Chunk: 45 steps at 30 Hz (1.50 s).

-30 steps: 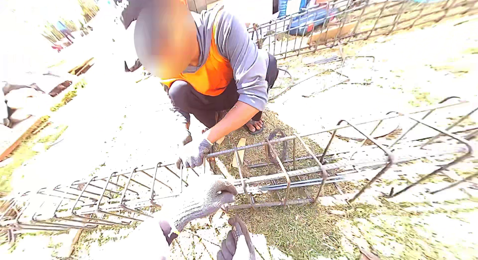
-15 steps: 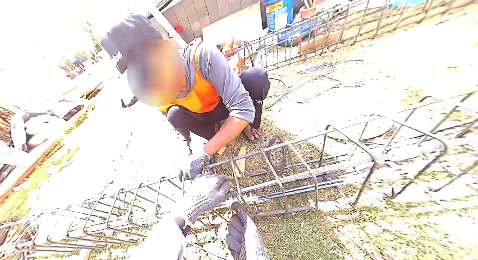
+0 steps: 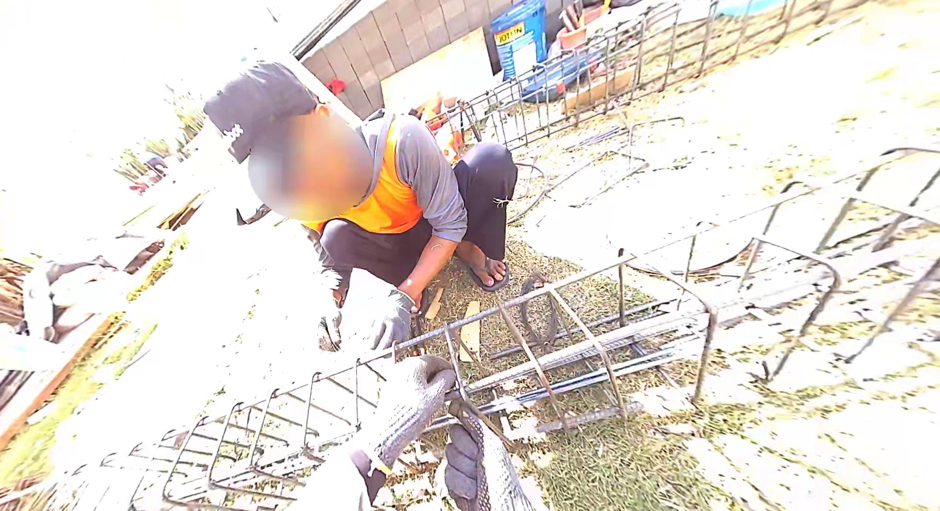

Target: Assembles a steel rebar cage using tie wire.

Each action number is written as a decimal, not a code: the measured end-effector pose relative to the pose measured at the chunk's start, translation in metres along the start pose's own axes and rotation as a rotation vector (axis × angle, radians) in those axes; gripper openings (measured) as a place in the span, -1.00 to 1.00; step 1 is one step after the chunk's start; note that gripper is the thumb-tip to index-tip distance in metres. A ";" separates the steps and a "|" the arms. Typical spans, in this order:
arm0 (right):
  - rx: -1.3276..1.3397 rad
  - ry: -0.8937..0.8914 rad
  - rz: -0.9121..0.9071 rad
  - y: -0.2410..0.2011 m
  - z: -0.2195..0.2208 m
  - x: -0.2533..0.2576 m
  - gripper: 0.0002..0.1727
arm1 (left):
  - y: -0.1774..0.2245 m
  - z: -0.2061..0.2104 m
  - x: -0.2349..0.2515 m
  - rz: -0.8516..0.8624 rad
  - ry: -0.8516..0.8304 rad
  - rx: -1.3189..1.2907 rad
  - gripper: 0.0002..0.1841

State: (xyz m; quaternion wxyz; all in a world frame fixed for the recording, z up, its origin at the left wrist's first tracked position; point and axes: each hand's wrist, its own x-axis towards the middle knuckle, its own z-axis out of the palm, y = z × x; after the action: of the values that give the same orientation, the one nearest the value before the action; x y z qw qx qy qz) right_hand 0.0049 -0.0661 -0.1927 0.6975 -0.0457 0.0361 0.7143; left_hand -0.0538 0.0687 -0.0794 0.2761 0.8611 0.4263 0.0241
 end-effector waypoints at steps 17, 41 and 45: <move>-0.283 0.540 -0.220 0.019 0.042 -0.003 -0.56 | 0.010 -0.002 -0.019 0.072 -0.037 -0.444 -0.71; -0.753 0.566 -0.383 0.021 0.037 -0.017 -0.59 | 0.002 0.004 -0.012 0.136 -0.086 -0.415 -0.74; -0.693 0.515 -0.334 0.018 0.032 -0.016 -0.62 | 0.005 0.001 -0.014 0.128 -0.077 -0.381 -0.76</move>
State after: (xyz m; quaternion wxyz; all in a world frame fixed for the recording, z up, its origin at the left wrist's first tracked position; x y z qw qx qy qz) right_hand -0.0129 -0.0786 -0.1593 0.7149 -0.4573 -0.0405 0.5274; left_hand -0.0584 0.0555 -0.0752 0.4482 0.8189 0.3473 0.0888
